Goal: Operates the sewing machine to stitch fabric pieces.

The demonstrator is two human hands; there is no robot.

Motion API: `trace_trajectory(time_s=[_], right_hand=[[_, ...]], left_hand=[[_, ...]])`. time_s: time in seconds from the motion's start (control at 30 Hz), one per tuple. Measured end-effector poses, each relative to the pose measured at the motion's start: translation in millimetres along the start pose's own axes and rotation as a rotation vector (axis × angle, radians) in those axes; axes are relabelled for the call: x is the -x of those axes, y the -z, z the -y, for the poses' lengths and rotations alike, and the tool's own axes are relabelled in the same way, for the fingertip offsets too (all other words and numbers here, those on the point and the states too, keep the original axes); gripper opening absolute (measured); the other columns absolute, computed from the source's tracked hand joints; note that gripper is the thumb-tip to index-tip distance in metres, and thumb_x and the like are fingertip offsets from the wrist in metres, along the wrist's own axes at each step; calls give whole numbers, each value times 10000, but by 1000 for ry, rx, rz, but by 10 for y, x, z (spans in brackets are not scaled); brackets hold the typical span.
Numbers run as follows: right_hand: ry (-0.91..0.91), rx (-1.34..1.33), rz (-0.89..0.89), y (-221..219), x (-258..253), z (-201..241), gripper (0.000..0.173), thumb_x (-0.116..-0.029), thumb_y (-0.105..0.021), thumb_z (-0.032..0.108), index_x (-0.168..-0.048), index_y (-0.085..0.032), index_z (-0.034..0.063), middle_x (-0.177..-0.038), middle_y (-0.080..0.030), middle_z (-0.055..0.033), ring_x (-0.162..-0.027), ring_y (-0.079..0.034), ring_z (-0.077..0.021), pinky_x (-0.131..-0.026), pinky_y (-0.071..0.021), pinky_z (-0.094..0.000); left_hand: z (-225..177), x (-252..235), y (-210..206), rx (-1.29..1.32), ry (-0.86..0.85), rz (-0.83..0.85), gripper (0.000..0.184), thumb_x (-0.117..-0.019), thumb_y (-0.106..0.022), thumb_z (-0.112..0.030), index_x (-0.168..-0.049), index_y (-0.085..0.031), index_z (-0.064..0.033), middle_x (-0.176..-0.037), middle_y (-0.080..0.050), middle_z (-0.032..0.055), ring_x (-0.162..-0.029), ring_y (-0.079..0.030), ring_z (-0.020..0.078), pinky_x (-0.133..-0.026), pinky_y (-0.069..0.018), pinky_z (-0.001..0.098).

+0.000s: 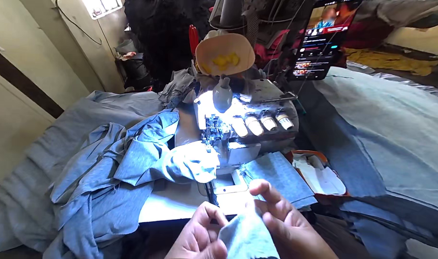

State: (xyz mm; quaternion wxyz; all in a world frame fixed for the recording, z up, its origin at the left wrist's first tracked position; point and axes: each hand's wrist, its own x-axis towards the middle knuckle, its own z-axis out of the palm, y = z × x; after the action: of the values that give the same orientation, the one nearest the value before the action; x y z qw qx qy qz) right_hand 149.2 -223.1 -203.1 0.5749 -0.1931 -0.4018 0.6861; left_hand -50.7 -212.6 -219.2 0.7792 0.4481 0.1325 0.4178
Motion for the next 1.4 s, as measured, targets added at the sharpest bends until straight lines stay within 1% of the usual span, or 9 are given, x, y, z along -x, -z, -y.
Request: trace_trajectory(time_s=[0.17,0.27,0.4,0.53,0.63,0.73,0.83,1.27,1.4], right_hand=[[-95,36,-20,-2,48,-75,213,-1044,-526,91,-1216,-612,183,-1022,-733,70,-871,-697,-25,-764,-592,-234],[-53,311,58,-6,105,-162,257,-974,-681,167,-1209,-577,178,-1100,-665,105,-977,-647,6,-842,-566,-229],[27,941,-32,-72,134,-152,238,-892,-739,66,-1089,-660,-41,-1045,-638,-169,-959,-641,-148,-833,-555,-277],[96,1286,-2,24,122,-211,166,-925,-632,-1,-1030,-760,5,-950,-687,-188,-902,-676,-278,-813,-568,-381],[124,1218,13,-49,7,-232,191,-988,-598,27,-1102,-741,-30,-971,-729,-177,-908,-714,-251,-844,-582,-387],[195,1049,-200,-127,-278,-286,202,-988,-590,24,-1149,-686,-49,-970,-741,-102,-821,-712,-97,-751,-609,-268],[138,1024,-456,7,-592,-458,229,-981,-599,116,-1199,-585,48,-748,-678,32,-586,-666,-51,-529,-597,-257],[215,1142,-430,287,-618,-555,203,-993,-572,113,-1114,-734,96,-976,-753,28,-720,-694,-13,-619,-601,-210],[215,1389,-462,296,-756,-488,235,-993,-554,231,-1044,-778,186,-782,-719,82,-627,-661,-19,-560,-573,-249]], left_hand=[[-32,27,47,91,-86,-59,404,-1004,-641,-224,-1393,-531,-207,-1198,-731,-6,-980,-715,56,-840,-593,246],[0,50,95,198,-91,-51,398,-995,-655,-246,-1380,-555,-231,-1133,-746,10,-930,-719,69,-824,-591,256],[64,100,119,128,-99,-62,491,-870,-784,-109,-1304,-584,-223,-1137,-734,-6,-1012,-700,86,-897,-571,287],[-1,170,174,-516,-106,-247,265,-855,-626,94,-1087,-634,-33,-1127,-675,-9,-1048,-649,57,-898,-569,281],[-214,-14,275,-913,-197,-293,128,-973,-600,-9,-995,-724,-27,-1185,-657,81,-1180,-596,101,-1003,-522,266],[-437,-444,316,-1381,-396,-447,134,-973,-617,-117,-964,-743,-73,-973,-721,19,-968,-666,45,-883,-548,205],[-432,-942,490,-1692,-347,-508,166,-978,-618,-245,-974,-755,-150,-891,-702,-41,-864,-673,102,-815,-556,380],[-352,-1355,543,-1705,71,-609,128,-907,-664,-307,-875,-729,-202,-1046,-659,17,-1097,-603,244,-885,-432,552],[-385,-1532,669,-1751,-12,-644,153,-920,-710,-273,-950,-746,-127,-1041,-658,76,-1067,-608,303,-848,-465,563]])
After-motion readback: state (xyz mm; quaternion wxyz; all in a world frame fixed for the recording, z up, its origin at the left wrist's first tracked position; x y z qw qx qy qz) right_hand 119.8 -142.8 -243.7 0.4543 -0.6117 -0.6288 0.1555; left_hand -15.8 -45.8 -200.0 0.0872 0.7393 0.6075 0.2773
